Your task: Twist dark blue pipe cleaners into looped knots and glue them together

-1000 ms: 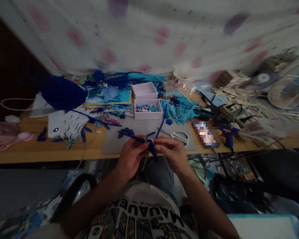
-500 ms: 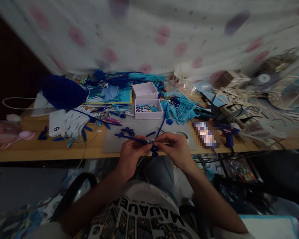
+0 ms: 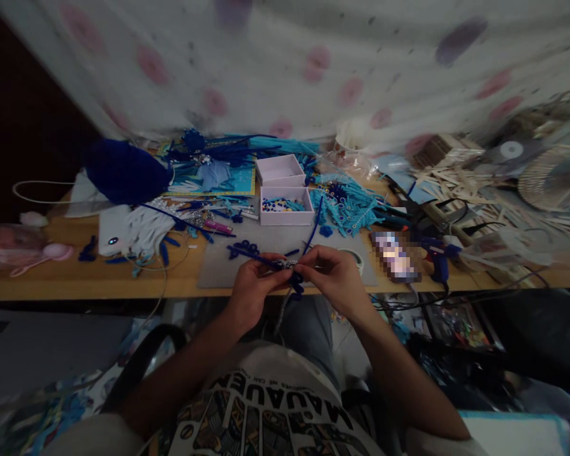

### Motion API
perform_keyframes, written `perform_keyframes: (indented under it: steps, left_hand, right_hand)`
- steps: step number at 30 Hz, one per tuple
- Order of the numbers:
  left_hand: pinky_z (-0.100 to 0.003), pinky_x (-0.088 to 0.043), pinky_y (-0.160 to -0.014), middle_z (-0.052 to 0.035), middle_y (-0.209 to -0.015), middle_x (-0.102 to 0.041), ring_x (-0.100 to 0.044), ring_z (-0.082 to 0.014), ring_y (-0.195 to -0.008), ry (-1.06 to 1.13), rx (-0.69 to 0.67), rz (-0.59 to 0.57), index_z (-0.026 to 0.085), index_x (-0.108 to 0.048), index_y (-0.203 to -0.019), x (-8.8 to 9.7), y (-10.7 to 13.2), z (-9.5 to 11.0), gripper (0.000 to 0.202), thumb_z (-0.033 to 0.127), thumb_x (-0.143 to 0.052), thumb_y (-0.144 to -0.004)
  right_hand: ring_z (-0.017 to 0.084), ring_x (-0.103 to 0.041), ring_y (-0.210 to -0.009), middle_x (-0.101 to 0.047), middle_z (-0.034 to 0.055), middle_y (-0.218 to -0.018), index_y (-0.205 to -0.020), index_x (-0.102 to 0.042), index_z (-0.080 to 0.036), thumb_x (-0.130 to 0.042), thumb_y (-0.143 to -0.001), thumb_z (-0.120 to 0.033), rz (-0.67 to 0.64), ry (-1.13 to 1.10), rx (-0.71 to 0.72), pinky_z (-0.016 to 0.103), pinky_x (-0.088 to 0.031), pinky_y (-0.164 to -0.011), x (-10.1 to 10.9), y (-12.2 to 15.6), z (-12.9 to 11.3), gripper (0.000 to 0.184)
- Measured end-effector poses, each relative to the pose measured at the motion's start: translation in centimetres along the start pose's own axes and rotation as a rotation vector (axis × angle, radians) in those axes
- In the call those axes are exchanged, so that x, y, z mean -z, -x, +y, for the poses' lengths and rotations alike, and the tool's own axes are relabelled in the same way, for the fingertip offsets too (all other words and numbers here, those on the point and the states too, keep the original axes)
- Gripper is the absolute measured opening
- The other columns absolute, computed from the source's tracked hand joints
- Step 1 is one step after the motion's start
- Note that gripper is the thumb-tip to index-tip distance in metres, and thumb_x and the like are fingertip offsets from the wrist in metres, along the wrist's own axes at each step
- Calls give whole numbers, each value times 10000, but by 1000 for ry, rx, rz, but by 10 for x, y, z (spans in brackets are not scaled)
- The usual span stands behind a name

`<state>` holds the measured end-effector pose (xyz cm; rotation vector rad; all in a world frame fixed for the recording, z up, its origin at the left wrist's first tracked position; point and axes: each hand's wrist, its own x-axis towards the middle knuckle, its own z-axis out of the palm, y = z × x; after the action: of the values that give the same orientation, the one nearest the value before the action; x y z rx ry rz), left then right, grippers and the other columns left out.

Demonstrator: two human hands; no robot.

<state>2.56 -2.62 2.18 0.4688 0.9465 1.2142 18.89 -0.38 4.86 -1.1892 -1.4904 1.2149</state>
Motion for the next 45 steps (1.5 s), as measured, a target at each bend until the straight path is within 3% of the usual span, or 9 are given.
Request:
perform_keyframes:
  steps: [5,11,18,26,31,38,42,45]
  left_hand:
    - [-284,-588,-598,-5,-750,-752,-718,-178,-642,4,34,-16,159,-708,-858,-3,4,3,425,192,-958,-516]
    - [-258,-574,-610,-5,-749,-754,-706,-152,-639,35,73,-18,160,-706,-855,-4,7,4,419,160,-954,-517]
    - [-278,-590,-652,-12,-779,-774,-731,-177,-686,-46,36,-67,171,-738,-852,1,4,1,391,212,-960,-533]
    - [-299,-611,-667,-15,-754,-779,-746,-192,-689,-89,-5,-108,163,-745,-832,-2,0,7,405,222,-975,-504]
    - [-286,-608,-692,-16,-748,-784,-748,-182,-697,-74,-56,-90,166,-751,-856,1,-1,6,388,204,-964,-534]
    - [-235,-580,-666,-5,-730,-774,-717,-138,-667,-14,-52,-35,158,-736,-838,2,-1,5,403,171,-961,-504]
    - [-223,-572,-678,1,-754,-775,-708,-121,-675,10,-105,-8,153,-732,-858,1,-3,3,400,178,-951,-525]
    - [-234,-574,-660,4,-732,-766,-705,-129,-656,6,-100,-5,148,-727,-870,1,-5,3,411,192,-949,-527]
  right_hand:
    - [122,-603,-572,-661,-18,-644,-752,-695,-173,-875,-679,-398,-303,-160,-152,247,-510,-564,19,-8,-2,297]
    - [107,-567,-606,-632,-22,-685,-769,-652,-180,-821,-750,-383,-375,-79,-139,229,-494,-574,22,-6,-10,265]
    - [90,-485,-546,-570,-42,-614,-738,-623,-175,-763,-792,-319,-355,61,-38,201,-354,-489,23,-8,-12,208]
    - [114,-551,-540,-628,-18,-610,-714,-657,-181,-796,-733,-337,-205,28,-95,240,-416,-517,11,-9,-19,210]
    - [124,-556,-575,-641,-8,-632,-746,-691,-181,-797,-749,-337,-49,31,-19,254,-422,-544,-1,-5,-14,188]
    - [131,-579,-649,-667,-10,-697,-743,-719,-194,-890,-672,-374,28,-199,-36,258,-470,-633,-12,-5,2,258]
    - [147,-629,-763,-717,5,-877,-927,-750,-237,-833,-755,-446,119,-435,-135,260,-509,-710,-24,10,24,283]
    - [158,-641,-724,-713,14,-902,-999,-732,-255,-774,-814,-502,11,-559,-274,286,-528,-685,-31,30,44,311]
